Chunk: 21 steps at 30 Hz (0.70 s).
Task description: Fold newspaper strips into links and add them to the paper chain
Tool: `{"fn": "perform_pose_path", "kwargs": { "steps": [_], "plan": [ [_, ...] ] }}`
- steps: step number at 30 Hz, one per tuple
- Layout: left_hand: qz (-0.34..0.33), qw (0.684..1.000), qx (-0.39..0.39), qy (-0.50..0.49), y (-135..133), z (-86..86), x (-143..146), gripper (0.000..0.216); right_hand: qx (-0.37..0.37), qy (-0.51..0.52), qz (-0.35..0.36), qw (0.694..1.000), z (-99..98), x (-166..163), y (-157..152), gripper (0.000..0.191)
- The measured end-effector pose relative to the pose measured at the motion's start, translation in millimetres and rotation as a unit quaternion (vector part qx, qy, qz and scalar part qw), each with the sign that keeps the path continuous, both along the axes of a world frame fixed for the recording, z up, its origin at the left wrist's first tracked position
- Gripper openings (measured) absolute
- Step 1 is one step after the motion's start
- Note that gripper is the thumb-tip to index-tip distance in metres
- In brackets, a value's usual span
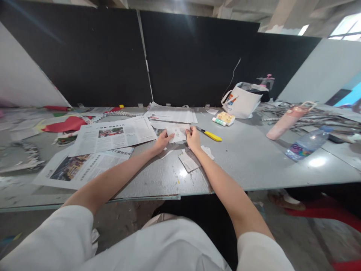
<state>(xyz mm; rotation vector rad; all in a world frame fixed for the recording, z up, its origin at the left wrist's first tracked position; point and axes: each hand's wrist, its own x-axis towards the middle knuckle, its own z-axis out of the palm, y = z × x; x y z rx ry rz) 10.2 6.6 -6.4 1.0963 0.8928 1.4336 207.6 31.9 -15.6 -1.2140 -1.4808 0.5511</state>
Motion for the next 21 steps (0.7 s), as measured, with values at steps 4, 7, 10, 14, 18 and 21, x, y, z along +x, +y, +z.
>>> {"fn": "perform_pose_path", "kwargs": {
  "steps": [4,7,10,14,18,21],
  "plan": [
    [-0.010,1.000,0.021,0.009,-1.4,1.5,0.7,0.019,-0.012,0.019,0.030,0.999,4.1,-1.3,-4.8,0.049],
    [-0.012,0.999,0.029,0.002,-2.4,2.2,0.2,0.024,-0.024,0.038,0.052,0.998,6.5,-2.6,-7.6,0.045],
    [-0.014,0.999,0.030,0.009,-2.4,1.1,-1.8,0.024,-0.027,0.060,0.065,0.996,8.8,-4.3,-9.3,0.038],
    [-0.008,0.999,0.025,0.034,1.5,-3.6,-6.8,0.015,-0.028,0.078,0.071,0.994,10.1,-5.8,-10.0,0.027],
    [-0.005,0.998,0.034,0.046,6.2,-8.4,-9.8,0.012,-0.030,0.082,0.069,0.994,9.0,-4.9,-10.0,0.021],
    [-0.007,0.998,0.044,0.051,5.3,-8.2,-10.0,0.020,-0.031,0.077,0.073,0.994,7.6,-3.7,-9.4,0.019]
  ]
}}
